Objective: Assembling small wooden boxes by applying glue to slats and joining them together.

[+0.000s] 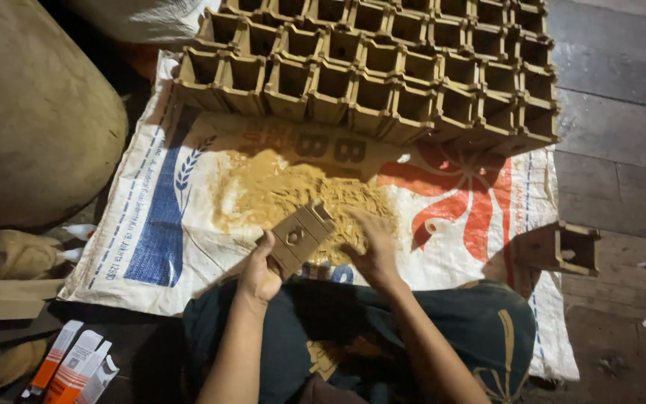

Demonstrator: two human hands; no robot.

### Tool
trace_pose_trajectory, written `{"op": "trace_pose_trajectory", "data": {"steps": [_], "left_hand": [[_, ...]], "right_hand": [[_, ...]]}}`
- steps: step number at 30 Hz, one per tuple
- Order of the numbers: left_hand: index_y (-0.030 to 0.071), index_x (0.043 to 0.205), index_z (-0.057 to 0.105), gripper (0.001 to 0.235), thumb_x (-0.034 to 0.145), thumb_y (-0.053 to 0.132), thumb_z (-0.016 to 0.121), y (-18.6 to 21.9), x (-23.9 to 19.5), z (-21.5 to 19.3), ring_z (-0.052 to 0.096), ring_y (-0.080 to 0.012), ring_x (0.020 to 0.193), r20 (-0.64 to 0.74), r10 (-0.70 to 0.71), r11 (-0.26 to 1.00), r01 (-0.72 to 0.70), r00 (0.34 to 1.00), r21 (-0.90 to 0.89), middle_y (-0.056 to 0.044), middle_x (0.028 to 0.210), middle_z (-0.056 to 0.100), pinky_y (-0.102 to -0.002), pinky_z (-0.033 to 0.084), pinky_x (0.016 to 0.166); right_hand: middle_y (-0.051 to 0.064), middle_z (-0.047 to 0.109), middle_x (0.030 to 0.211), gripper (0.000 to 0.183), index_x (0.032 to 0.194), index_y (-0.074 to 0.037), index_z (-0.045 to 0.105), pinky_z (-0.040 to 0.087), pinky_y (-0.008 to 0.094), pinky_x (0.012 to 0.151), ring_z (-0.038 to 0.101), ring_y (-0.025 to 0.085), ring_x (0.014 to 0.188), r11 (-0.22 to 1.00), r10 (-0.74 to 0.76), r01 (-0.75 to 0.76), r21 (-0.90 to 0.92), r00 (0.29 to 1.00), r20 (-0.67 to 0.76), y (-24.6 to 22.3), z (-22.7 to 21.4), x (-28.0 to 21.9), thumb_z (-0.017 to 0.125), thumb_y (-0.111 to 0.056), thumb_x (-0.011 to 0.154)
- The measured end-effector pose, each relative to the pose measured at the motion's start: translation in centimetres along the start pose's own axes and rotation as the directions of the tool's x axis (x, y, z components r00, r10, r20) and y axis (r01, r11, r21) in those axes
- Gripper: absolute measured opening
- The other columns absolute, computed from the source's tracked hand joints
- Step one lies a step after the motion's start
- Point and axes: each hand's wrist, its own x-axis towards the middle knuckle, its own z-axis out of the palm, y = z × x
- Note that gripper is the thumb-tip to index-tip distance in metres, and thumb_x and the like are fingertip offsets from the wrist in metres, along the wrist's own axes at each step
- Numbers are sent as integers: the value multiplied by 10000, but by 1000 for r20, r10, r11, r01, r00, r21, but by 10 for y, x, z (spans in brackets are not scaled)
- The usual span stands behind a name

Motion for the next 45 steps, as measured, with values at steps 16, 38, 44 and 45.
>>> {"op": "trace_pose_trajectory", "data": {"steps": [16,38,44,45], "left_hand": [[-102,860,729,415,516,-61,958,26,-33,46,711,-245,778,262,195,586,-326,945,742,-239,836,788,-353,606,844],[55,905,653,225,878,246,770,33,-1,10,595,-172,895,76,515,628,-436,854,644,-62,890,639,-424,503,899],[7,968,710,285,747,83,872,22,-2,21,694,-174,885,343,469,534,-571,814,624,-120,920,760,-395,569,873],[-10,968,696,303,743,91,873,16,6,10,715,-191,891,388,477,463,-601,789,651,-143,930,768,-405,575,880]], "right_hand": [[42,793,860,229,970,-109,761,588,320,771,690,129,813,773,271,-381,507,921,279,8,18,36,879,-78,777],[-99,626,1143,66,827,-333,728,401,325,913,545,185,1083,810,-95,143,-569,989,113,130,83,51,770,-382,816],[34,719,1103,90,938,-256,781,470,333,915,658,229,1063,945,328,-327,-30,943,59,61,-2,25,830,-280,867],[67,743,1104,129,979,-234,797,508,324,878,677,226,1023,862,485,-493,114,869,94,42,-15,23,837,-285,868]]}}
